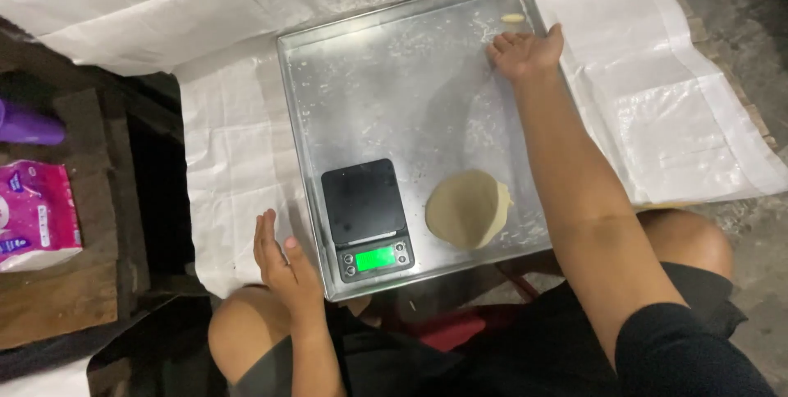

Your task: The person is weighing small portions of dough on a digital scale and combining them into a larger dough ball on a metal tray.

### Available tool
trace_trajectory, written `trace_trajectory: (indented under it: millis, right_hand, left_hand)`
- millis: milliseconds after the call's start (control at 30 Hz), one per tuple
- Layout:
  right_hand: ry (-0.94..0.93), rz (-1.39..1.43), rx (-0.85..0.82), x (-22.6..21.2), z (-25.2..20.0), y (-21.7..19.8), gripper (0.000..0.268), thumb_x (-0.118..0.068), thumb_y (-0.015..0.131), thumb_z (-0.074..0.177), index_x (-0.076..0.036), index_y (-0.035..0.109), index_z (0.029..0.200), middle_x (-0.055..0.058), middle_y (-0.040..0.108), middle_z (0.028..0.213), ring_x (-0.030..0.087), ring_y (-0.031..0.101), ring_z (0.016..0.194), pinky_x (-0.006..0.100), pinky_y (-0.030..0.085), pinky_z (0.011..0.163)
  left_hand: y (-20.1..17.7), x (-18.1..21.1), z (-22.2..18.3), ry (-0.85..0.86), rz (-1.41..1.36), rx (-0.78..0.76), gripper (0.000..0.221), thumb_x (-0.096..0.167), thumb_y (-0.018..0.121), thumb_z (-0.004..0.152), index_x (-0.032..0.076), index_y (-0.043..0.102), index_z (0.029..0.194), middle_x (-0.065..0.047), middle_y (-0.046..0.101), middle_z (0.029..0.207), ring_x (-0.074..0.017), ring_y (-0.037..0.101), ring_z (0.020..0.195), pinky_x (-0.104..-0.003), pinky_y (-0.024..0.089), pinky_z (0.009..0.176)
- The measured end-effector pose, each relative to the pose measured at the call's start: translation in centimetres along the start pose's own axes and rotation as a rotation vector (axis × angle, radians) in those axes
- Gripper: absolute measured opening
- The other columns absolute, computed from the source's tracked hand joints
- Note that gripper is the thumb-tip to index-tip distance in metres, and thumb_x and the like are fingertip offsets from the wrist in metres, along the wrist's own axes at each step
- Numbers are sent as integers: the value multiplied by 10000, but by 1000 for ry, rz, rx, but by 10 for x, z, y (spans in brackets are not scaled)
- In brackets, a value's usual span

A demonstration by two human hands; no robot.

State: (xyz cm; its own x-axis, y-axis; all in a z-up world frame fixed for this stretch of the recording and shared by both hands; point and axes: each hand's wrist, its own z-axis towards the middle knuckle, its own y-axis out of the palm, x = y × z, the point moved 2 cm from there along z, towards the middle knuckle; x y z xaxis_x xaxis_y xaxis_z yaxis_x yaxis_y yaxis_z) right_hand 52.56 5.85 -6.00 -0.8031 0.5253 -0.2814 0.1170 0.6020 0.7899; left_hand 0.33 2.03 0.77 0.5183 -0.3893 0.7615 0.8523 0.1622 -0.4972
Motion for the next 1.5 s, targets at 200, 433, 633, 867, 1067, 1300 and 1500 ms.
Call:
trace_trajectory:
  millis: [200,433,633,867,1067,1300,1500]
  right_hand:
    - [-112,-297,219,1,-13,-2,754,-399,321,1002,-31,151,1638,244,343,1657,388,416,1505,509,319,1232]
    - [-50,-554,235,-1,3,4,305,-167,415,1008,-32,552,1245,107,737,926,214,728,732,321,527,712]
    - [-52,-559,244,4,12,34,153,-32,435,924,-75,556,1006,149,729,887,158,638,546,225,552,507]
    - [-59,-545,286,6,17,43,212,-238,555,1033,-110,525,867,138,761,913,137,616,556,207,550,544]
    - [-55,-546,257,7,20,35,603,-108,547,945,-171,501,1542,123,766,972,111,599,513,178,511,497]
    - [-84,-632,85,4,50,19,779,10,485,915,-232,338,1641,108,736,930,98,606,525,162,514,476]
    - [-107,-605,162,3,44,19,606,-109,523,951,-172,451,1549,154,754,1028,104,595,520,176,538,497]
  left_hand:
    - [6,-4,0,-8,9,1,560,425,370,1118,-10,541,1428,-165,618,1413,-341,486,1434,-466,395,1190]
    - [10,-7,-6,19,-21,-23,472,330,459,1106,-14,544,1418,-169,639,1375,-328,547,1374,-446,454,1157]
    - [13,-6,-6,-17,4,-58,398,215,513,1071,-21,576,1385,-155,662,1352,-310,584,1331,-429,465,1130]
    - [19,-7,-7,-5,-16,-85,416,197,536,1063,-29,546,1412,-165,665,1335,-300,592,1308,-409,487,1123]
    - [22,-3,-3,0,-15,-91,409,178,543,1058,-13,547,1420,-154,681,1320,-283,606,1287,-403,483,1121]
    - [24,1,-5,-2,15,-136,410,159,576,1037,-9,555,1410,-147,688,1313,-276,619,1275,-388,495,1109]
    - [25,1,-3,-7,34,-149,363,188,569,1043,12,607,1359,-121,687,1318,-278,622,1285,-394,496,1114]
